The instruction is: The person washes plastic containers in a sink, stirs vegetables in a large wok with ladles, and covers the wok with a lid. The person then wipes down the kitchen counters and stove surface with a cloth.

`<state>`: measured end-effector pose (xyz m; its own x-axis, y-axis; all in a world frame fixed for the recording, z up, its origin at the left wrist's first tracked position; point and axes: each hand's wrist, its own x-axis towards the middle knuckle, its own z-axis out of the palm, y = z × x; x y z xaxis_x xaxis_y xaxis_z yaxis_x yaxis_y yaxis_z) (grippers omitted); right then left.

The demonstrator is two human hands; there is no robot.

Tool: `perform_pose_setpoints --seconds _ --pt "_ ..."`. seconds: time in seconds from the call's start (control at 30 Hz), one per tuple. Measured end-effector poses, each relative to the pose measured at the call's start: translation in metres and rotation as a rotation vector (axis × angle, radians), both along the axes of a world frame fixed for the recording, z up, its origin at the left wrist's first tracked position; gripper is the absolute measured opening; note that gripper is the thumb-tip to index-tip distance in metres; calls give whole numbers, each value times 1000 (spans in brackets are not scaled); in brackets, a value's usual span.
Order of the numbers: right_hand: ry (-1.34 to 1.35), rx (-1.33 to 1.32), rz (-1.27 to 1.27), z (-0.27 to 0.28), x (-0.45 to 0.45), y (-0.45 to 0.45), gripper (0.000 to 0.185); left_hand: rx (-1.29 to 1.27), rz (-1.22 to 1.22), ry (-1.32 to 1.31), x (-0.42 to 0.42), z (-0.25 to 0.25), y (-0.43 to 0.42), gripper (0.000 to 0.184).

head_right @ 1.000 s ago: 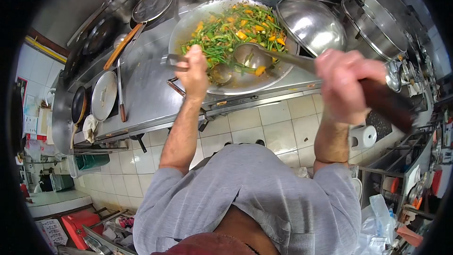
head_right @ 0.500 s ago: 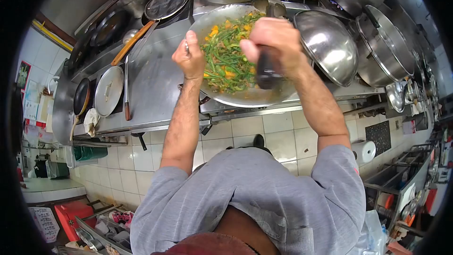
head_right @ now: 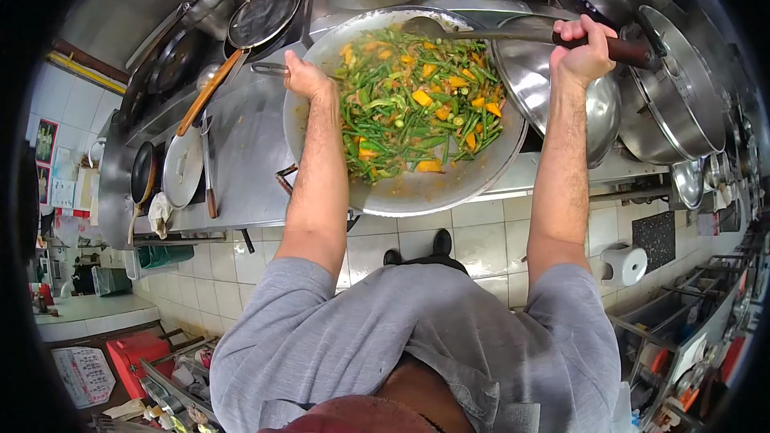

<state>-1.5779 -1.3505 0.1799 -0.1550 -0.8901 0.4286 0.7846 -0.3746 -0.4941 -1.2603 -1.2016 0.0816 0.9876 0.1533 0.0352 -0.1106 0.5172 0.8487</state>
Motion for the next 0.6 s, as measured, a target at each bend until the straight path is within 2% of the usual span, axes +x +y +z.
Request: perform_pose_setpoints --seconds 0.07,0.13,0.2,0.27,0.3,0.43,0.6 --pt "-7 59 9 -12 -2 -2 18 -55 -1 -31 7 -11 -19 37" --pt "-33 47 38 -19 -3 11 18 -91 -86 46 8 -16 -31 36" --pt "14 -72 42 -19 1 37 12 -146 -138 65 -4 -9 -34 36" --pt "48 -342 135 -10 6 70 10 26 -254 -135 -23 5 -28 37" --pt "48 -344 132 -3 5 86 10 10 -325 -200 -29 14 -22 37" --pt "192 -700 197 42 -18 142 8 -94 -532 -322 -47 55 15 39" --pt "398 -1079 209 81 -69 195 14 -110 -658 -510 -75 93 66 39"
